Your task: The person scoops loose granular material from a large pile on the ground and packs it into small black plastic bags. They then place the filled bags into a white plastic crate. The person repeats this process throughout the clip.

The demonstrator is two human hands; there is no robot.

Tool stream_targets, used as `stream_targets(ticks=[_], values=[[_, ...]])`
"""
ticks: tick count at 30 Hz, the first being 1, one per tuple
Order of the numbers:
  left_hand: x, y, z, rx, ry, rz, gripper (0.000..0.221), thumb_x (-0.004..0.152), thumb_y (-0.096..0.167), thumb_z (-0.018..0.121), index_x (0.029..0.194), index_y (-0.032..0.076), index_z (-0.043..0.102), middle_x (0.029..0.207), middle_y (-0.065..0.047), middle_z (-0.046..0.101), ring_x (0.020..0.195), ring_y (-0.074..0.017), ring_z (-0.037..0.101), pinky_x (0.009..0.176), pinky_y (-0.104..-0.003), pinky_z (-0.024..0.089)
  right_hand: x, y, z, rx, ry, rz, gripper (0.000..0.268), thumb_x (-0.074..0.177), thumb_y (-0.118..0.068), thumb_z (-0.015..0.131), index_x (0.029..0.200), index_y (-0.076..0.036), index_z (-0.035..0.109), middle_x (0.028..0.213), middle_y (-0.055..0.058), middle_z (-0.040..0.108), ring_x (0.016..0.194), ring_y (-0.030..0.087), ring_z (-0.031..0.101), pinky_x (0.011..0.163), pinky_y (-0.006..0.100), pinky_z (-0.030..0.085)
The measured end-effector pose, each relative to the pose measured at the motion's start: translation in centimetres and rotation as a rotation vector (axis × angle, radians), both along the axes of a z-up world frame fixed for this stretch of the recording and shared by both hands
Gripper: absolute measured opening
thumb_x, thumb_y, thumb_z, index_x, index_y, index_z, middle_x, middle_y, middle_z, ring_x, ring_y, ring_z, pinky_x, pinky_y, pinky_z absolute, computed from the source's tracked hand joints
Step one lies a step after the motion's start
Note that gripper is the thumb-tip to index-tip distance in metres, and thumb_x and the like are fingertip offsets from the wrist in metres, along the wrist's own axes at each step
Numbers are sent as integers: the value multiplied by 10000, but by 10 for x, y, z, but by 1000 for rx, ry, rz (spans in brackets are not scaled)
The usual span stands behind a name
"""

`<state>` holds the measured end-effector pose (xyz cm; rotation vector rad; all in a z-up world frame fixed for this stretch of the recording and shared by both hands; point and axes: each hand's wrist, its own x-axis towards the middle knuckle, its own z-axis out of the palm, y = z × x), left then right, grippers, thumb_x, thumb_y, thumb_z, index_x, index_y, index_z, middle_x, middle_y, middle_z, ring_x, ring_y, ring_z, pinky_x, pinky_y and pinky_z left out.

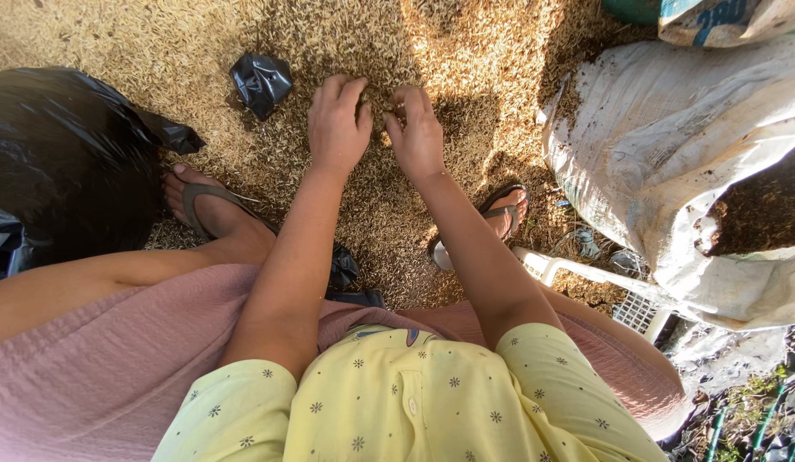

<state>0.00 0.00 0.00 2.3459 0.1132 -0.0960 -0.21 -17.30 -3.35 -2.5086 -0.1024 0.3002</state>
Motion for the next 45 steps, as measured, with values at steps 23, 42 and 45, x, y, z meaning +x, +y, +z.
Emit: stream_targets(ticks=[23,42,45], values=[[13,8,28,-40,325,-5,298,967,356,678,1125,104,657,1105,-93,682,931,-249,709,779,-403,583,-21,42,51,188,326,-327,488,918,-106,621,1346,9,417,1161,202,655,860,250,710,729,372,635],[7,-12,-11,-232,-63,101,106,982,110,648,1006,105,751,1058,-35,755,858,-211,732,739,-346,599,5,37,57,-357,-98,281,209,931,-90,685,1131,-52,729,1479,266,455,1195,410,601,889,467,594],[-1,-15,-7,-308,-156,203,130,969,72,660,1070,66,743,1059,-85,735,892,-243,725,782,-371,588,-2,32,54,-97,-167,63,170,957,-122,694,1121,-77,684,1413,161,581,1209,323,659,913,407,631]])
